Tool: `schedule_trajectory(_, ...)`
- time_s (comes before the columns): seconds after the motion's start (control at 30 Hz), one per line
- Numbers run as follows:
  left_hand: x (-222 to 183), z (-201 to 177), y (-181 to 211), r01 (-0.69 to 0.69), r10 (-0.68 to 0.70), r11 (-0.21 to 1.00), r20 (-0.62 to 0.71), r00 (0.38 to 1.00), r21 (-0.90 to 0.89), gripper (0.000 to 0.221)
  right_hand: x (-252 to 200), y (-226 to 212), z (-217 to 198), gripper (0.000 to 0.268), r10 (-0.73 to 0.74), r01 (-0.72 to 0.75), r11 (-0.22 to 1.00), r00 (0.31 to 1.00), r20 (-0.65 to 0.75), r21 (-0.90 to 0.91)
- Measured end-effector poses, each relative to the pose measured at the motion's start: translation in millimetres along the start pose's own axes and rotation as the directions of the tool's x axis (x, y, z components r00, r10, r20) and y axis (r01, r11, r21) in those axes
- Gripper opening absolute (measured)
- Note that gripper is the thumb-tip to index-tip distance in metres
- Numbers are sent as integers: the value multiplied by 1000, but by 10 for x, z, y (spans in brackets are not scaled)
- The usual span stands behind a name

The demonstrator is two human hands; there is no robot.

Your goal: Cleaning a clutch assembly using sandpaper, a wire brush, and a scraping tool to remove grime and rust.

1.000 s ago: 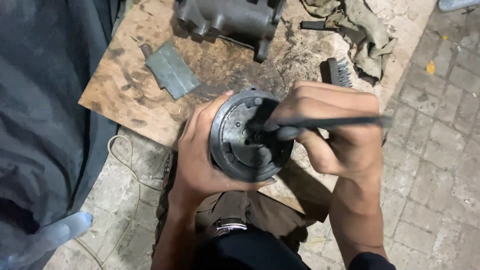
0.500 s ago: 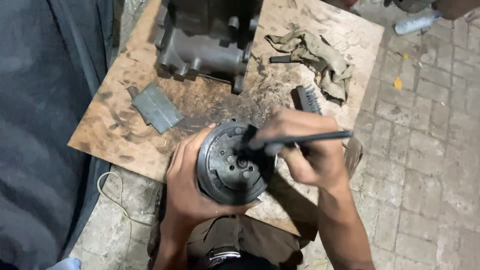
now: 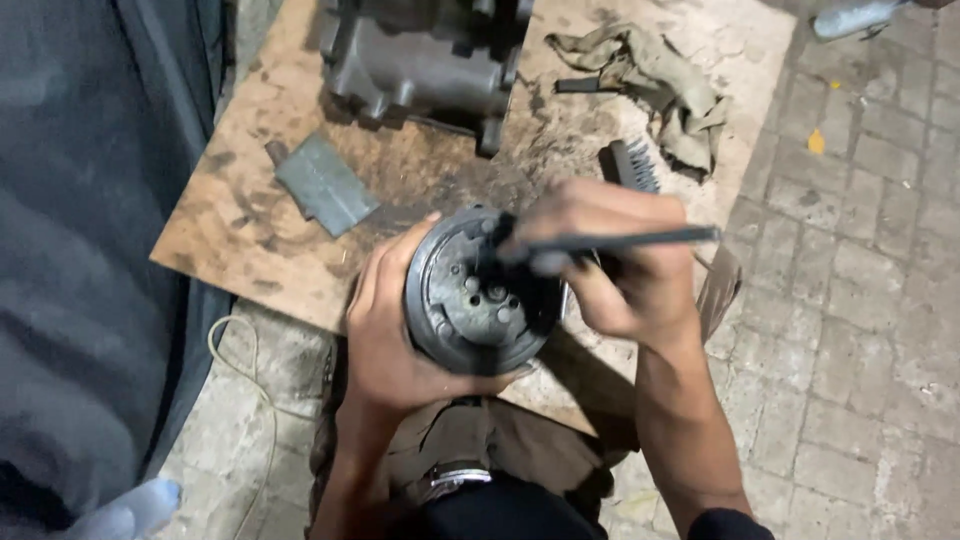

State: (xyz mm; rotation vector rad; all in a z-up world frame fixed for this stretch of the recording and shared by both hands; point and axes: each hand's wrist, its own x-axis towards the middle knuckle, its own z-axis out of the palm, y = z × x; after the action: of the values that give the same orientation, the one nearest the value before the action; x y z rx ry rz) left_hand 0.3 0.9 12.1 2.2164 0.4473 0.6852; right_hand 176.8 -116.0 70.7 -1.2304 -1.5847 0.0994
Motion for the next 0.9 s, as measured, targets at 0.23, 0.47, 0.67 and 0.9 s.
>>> schedule_trajectory(0.23, 6, -55, -7, 63, -62, 996, 10, 998, -58, 117, -78, 147, 31, 25, 38, -30, 995, 995, 88, -91)
schedule_trajectory(0.47, -22, -91, -21, 153, -153, 985, 13, 988, -84, 118, 4, 57, 125, 28, -35, 36, 999, 998, 45, -13)
schedule_trajectory(0.67, -43, -95, -103, 102, -102, 989, 9, 995, -107, 120, -5, 108, 77, 31, 49, -33, 994, 987, 154, -102)
schedule_trajectory(0.9, 3, -143, -53, 158, -161, 976, -10, 987, -152, 121, -44, 163, 193, 24, 79, -84, 995, 992, 98, 48)
